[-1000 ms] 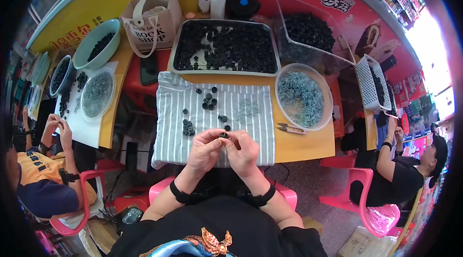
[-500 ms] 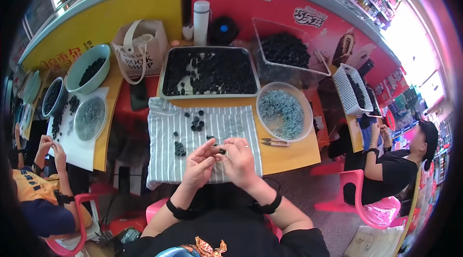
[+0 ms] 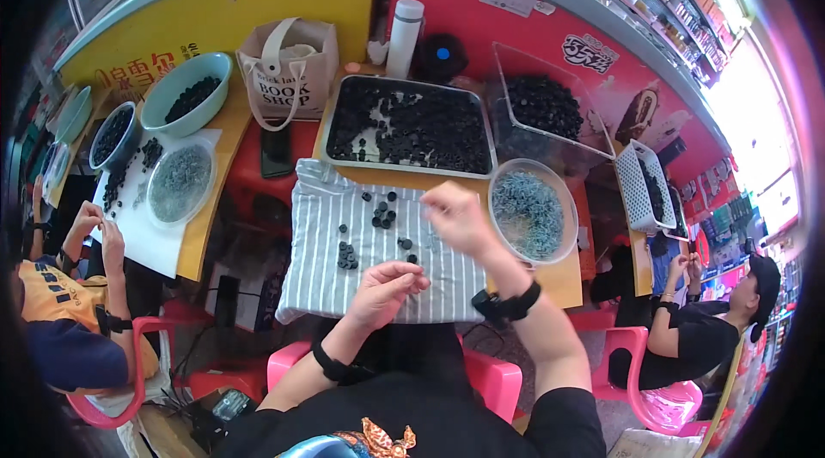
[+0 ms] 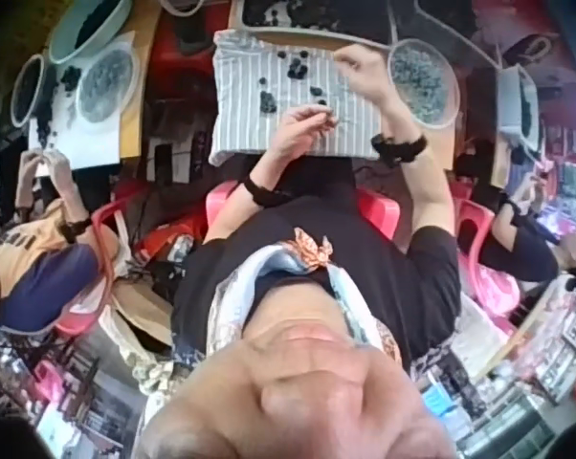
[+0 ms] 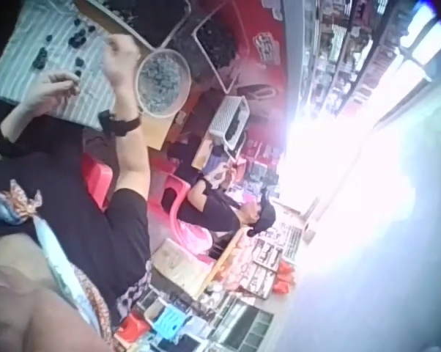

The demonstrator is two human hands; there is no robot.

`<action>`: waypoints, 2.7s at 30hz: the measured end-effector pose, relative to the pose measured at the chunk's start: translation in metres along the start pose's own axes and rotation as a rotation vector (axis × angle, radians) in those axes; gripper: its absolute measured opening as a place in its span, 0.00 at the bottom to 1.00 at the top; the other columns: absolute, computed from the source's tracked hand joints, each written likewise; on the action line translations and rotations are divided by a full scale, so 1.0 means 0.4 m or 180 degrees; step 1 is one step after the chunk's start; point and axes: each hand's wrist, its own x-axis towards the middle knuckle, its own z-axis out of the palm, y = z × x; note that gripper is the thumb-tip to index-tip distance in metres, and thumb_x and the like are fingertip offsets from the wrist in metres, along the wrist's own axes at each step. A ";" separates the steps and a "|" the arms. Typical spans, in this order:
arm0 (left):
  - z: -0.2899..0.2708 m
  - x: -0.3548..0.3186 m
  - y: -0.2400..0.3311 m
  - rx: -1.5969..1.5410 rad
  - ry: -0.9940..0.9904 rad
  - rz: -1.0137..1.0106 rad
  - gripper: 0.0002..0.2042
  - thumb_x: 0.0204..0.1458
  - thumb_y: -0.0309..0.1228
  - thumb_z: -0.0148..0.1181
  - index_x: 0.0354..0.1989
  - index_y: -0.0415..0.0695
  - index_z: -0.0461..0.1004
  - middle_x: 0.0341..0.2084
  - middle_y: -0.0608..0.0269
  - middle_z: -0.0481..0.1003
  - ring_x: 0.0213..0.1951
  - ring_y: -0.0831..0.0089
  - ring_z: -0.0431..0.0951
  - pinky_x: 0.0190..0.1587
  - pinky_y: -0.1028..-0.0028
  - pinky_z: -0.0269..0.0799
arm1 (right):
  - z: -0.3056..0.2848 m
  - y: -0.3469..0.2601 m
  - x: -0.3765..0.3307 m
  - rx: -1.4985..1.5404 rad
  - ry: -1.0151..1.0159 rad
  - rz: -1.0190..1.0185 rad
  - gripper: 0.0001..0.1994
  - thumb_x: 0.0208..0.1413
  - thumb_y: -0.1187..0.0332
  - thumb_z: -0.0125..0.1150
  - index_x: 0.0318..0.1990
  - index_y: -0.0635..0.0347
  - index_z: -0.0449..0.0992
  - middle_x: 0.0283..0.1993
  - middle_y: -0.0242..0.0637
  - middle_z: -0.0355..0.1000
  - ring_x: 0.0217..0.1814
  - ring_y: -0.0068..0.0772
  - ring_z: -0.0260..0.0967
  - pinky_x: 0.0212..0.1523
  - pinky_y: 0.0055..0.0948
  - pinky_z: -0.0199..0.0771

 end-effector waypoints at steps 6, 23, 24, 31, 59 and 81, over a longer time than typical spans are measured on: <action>-0.007 -0.008 0.003 -0.0064 -0.0018 -0.0012 0.10 0.61 0.25 0.57 0.49 0.37 0.76 0.40 0.54 0.80 0.42 0.71 0.80 0.47 0.74 0.73 | 0.145 -0.021 0.021 -0.0860 -0.0266 -0.0444 0.12 0.42 0.82 0.59 0.37 0.62 0.77 0.37 0.46 0.72 0.45 0.54 0.70 0.45 0.44 0.72; 0.004 0.003 0.014 0.0204 0.0281 -0.0264 0.10 0.62 0.26 0.57 0.49 0.37 0.73 0.36 0.60 0.79 0.33 0.73 0.81 0.33 0.77 0.75 | 0.058 -0.139 -0.233 -0.0487 0.0150 -0.0516 0.12 0.41 0.82 0.66 0.35 0.62 0.79 0.36 0.37 0.76 0.37 0.40 0.73 0.37 0.33 0.72; 0.000 0.003 0.011 0.0209 0.0275 -0.0294 0.10 0.62 0.26 0.57 0.49 0.37 0.73 0.36 0.60 0.79 0.33 0.73 0.81 0.33 0.77 0.75 | 0.063 -0.136 -0.242 -0.0451 0.0282 -0.0519 0.11 0.42 0.82 0.66 0.35 0.61 0.79 0.36 0.37 0.76 0.37 0.39 0.73 0.37 0.32 0.72; 0.004 -0.002 0.021 0.0003 0.0323 -0.0152 0.09 0.56 0.20 0.61 0.45 0.37 0.76 0.41 0.57 0.77 0.39 0.73 0.78 0.45 0.71 0.77 | 0.051 -0.021 -0.230 -0.0053 0.0602 0.0871 0.04 0.48 0.79 0.61 0.33 0.64 0.77 0.31 0.42 0.73 0.33 0.45 0.73 0.34 0.36 0.72; 0.015 -0.018 0.036 0.0247 -0.0422 -0.0477 0.08 0.49 0.15 0.63 0.38 0.37 0.81 0.40 0.55 0.78 0.45 0.70 0.78 0.46 0.73 0.74 | 0.149 -0.037 -0.102 -0.0432 0.0331 0.0268 0.04 0.46 0.82 0.57 0.29 0.64 0.73 0.28 0.41 0.71 0.28 0.39 0.71 0.29 0.32 0.69; 0.013 -0.018 0.036 0.0178 -0.0433 -0.0464 0.08 0.50 0.16 0.63 0.39 0.36 0.80 0.41 0.56 0.78 0.45 0.71 0.78 0.49 0.72 0.74 | 0.163 -0.027 -0.076 -0.0432 0.0194 0.0243 0.03 0.44 0.82 0.58 0.27 0.65 0.74 0.27 0.41 0.72 0.26 0.38 0.72 0.26 0.32 0.69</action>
